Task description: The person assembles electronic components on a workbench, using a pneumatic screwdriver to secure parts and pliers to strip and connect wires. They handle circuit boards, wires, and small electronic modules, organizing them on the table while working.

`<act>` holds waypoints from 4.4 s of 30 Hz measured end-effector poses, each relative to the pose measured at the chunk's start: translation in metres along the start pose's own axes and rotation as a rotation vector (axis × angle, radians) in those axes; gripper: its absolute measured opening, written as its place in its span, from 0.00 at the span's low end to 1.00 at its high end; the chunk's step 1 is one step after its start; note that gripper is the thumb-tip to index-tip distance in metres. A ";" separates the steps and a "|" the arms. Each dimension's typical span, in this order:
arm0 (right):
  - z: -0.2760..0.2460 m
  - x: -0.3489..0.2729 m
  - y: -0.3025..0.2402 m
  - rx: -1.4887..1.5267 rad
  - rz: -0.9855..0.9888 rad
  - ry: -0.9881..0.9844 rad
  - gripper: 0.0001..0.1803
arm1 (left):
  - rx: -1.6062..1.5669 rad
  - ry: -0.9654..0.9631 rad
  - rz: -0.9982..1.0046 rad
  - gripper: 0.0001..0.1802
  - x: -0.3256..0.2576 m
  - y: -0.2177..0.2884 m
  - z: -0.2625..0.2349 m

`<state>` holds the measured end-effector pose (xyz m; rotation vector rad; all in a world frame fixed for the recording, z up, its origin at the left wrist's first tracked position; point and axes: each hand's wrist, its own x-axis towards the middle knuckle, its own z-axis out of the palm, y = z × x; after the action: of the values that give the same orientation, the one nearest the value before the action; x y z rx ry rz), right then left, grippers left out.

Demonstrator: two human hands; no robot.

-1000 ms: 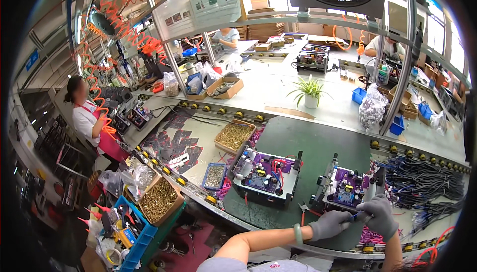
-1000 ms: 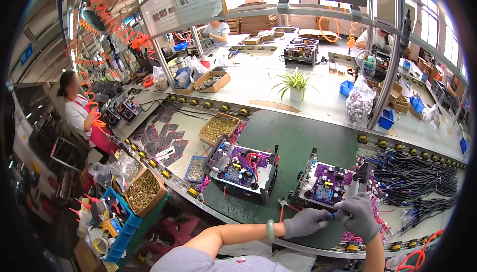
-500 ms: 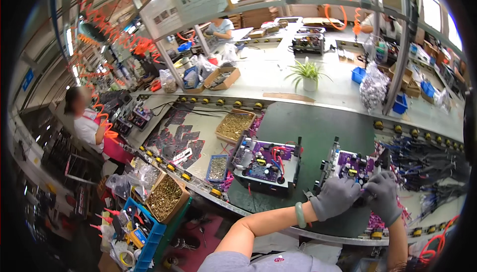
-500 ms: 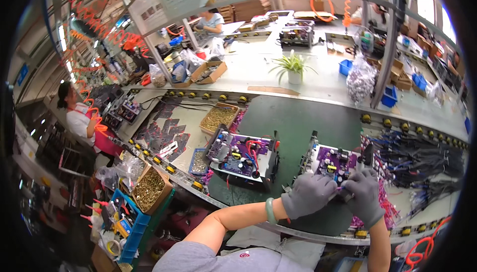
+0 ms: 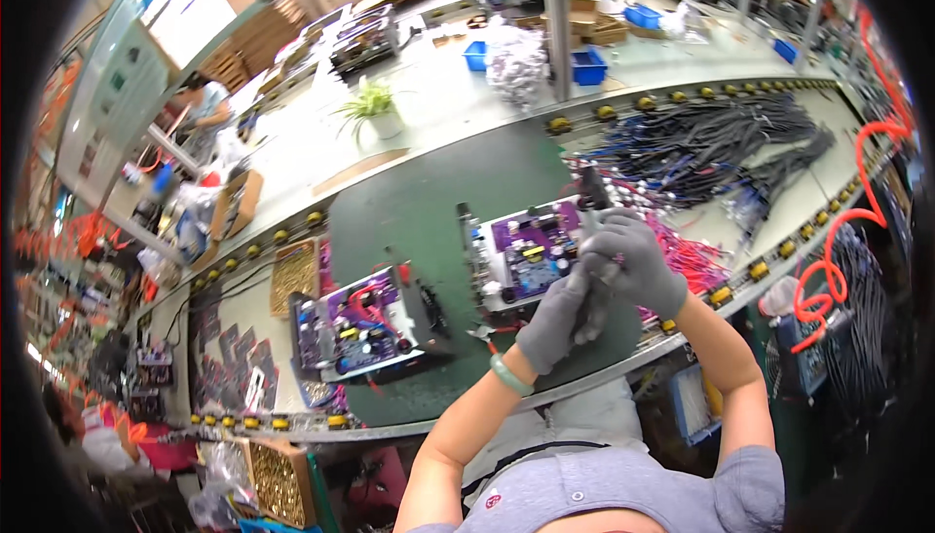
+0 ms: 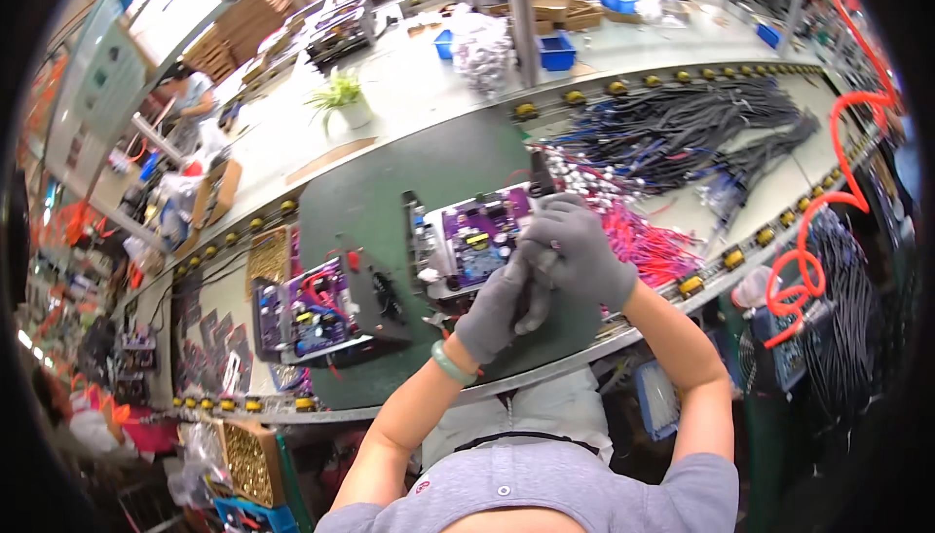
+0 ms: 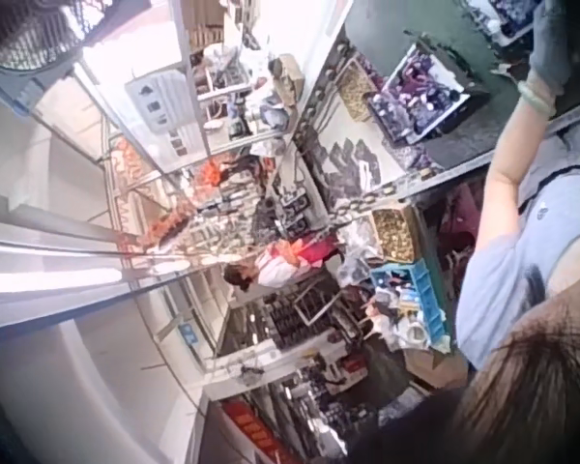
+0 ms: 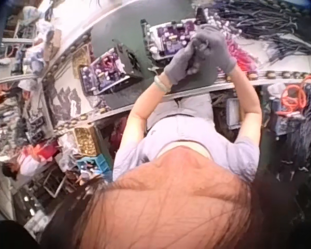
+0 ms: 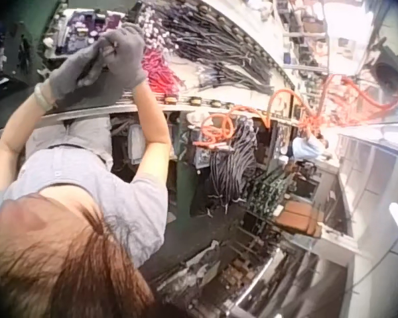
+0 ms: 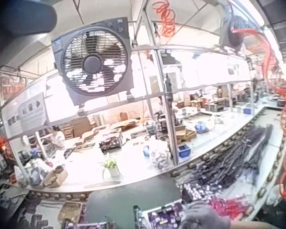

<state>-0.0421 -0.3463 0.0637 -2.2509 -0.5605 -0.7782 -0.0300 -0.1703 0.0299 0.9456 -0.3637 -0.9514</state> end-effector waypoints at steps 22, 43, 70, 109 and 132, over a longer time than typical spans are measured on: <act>0.015 0.057 0.033 -0.407 -0.265 -0.576 0.05 | 1.875 0.487 0.813 0.22 -0.020 -0.041 -0.022; 0.022 0.078 0.023 -0.443 -0.197 -0.793 0.06 | 1.561 0.460 0.866 0.25 -0.031 -0.008 -0.010; -0.017 0.023 0.005 -0.388 -0.062 -0.146 0.05 | 0.280 0.282 0.108 0.20 -0.016 -0.003 0.009; 0.059 0.066 -0.031 0.185 0.231 -0.173 0.08 | 1.939 0.192 0.350 0.19 -0.034 0.141 -0.072; 0.057 0.036 -0.010 0.361 0.291 0.013 0.08 | 1.878 0.064 0.123 0.12 -0.014 0.128 -0.054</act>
<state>-0.0002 -0.2928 0.0585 -1.9337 -0.3255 -0.4985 0.0643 -0.1008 0.1058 2.5558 -1.3197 -0.2044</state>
